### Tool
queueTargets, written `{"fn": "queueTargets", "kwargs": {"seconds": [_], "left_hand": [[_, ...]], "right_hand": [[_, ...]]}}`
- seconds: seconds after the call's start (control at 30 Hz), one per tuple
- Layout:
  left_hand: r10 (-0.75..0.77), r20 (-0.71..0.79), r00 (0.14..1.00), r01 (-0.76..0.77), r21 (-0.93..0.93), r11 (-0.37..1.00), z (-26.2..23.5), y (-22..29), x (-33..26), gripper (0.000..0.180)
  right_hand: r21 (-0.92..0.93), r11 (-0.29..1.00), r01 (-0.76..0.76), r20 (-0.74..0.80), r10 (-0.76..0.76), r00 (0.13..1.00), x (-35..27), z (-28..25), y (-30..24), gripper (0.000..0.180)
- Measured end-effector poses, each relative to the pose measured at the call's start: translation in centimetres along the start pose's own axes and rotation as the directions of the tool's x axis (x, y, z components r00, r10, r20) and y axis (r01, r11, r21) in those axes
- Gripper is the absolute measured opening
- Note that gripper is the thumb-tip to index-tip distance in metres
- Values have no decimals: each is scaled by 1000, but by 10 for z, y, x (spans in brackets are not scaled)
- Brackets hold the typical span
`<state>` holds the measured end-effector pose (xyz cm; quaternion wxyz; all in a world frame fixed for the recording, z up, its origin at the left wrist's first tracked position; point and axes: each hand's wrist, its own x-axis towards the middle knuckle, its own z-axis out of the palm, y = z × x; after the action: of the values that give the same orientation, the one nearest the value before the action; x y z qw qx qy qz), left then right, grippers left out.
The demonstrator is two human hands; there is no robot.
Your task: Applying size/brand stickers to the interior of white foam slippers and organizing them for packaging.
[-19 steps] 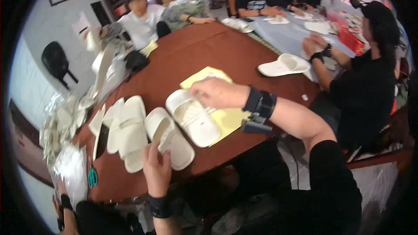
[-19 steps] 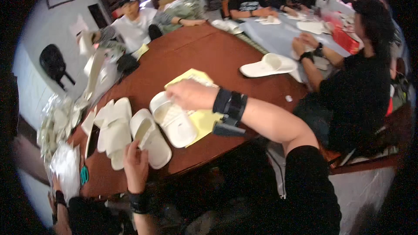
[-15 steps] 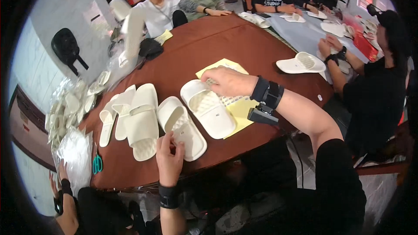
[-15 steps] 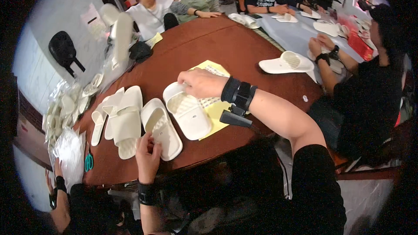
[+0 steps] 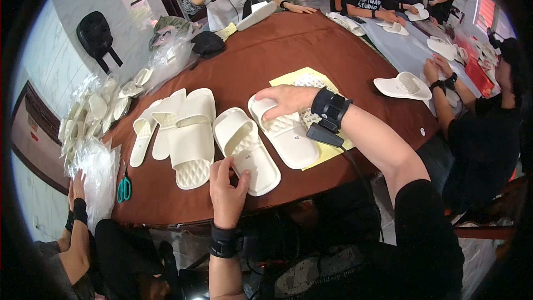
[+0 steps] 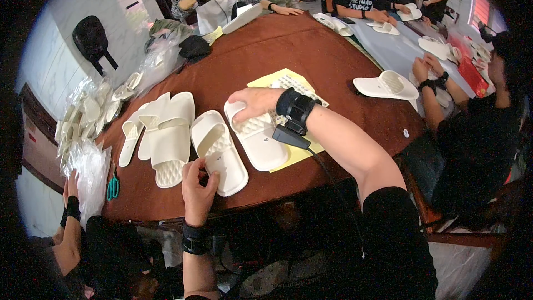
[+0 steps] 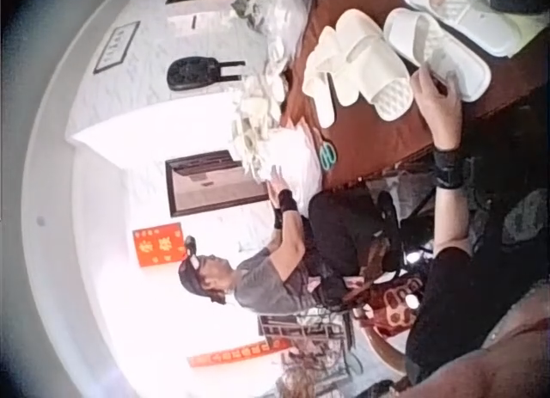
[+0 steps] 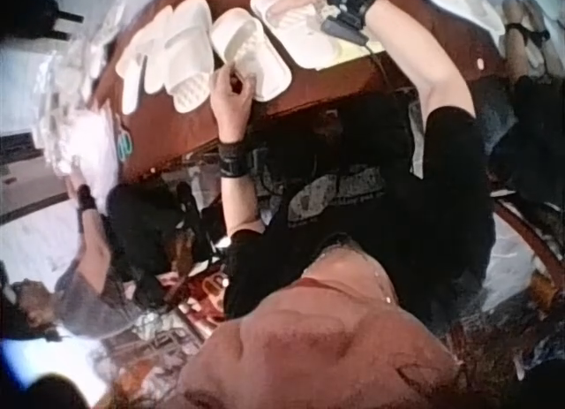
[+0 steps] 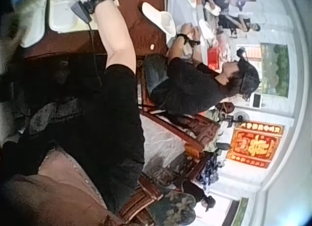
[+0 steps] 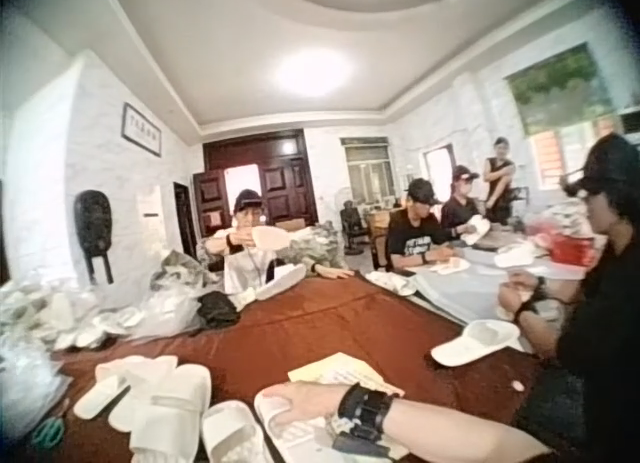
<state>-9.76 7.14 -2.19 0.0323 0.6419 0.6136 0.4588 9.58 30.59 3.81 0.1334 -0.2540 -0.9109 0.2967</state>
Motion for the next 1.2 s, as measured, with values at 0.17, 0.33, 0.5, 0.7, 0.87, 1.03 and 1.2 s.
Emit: {"fn": "queueTargets", "kwargs": {"seconds": [0.17, 0.33, 0.5, 0.7, 0.87, 1.03, 1.2], "left_hand": [[12, -10, 1000, -12, 6, 1000, 1, -1, -1, 42], [14, 17, 1000, -14, 2, 1000, -1, -5, -1, 43], [-78, 123, 989, 94, -123, 988, -17, 2, 11, 42], [99, 175, 980, -114, 78, 990, -36, 1, 58, 46], [162, 345, 924, -234, 178, 956, -26, -18, 98, 57], [30, 503, 864, -139, 181, 974, -17, -30, 124, 63], [-22, 564, 826, -101, 185, 978, -14, -35, 134, 70]], "right_hand": [[-39, 998, -43, -150, 37, 988, -13, -11, -14, 78], [-142, 987, -79, -373, 21, 928, -34, -23, -35, 69], [-14, 995, -97, -384, 84, 919, -57, -40, -41, 73], [-112, 987, -115, -311, 75, 947, -79, -44, -27, 76], [-126, 974, -188, -305, 142, 942, -110, -54, -11, 79], [138, 972, -192, -261, 223, 939, -146, -80, 4, 66], [153, 955, -255, -340, 293, 893, -174, -93, 14, 59]]}}
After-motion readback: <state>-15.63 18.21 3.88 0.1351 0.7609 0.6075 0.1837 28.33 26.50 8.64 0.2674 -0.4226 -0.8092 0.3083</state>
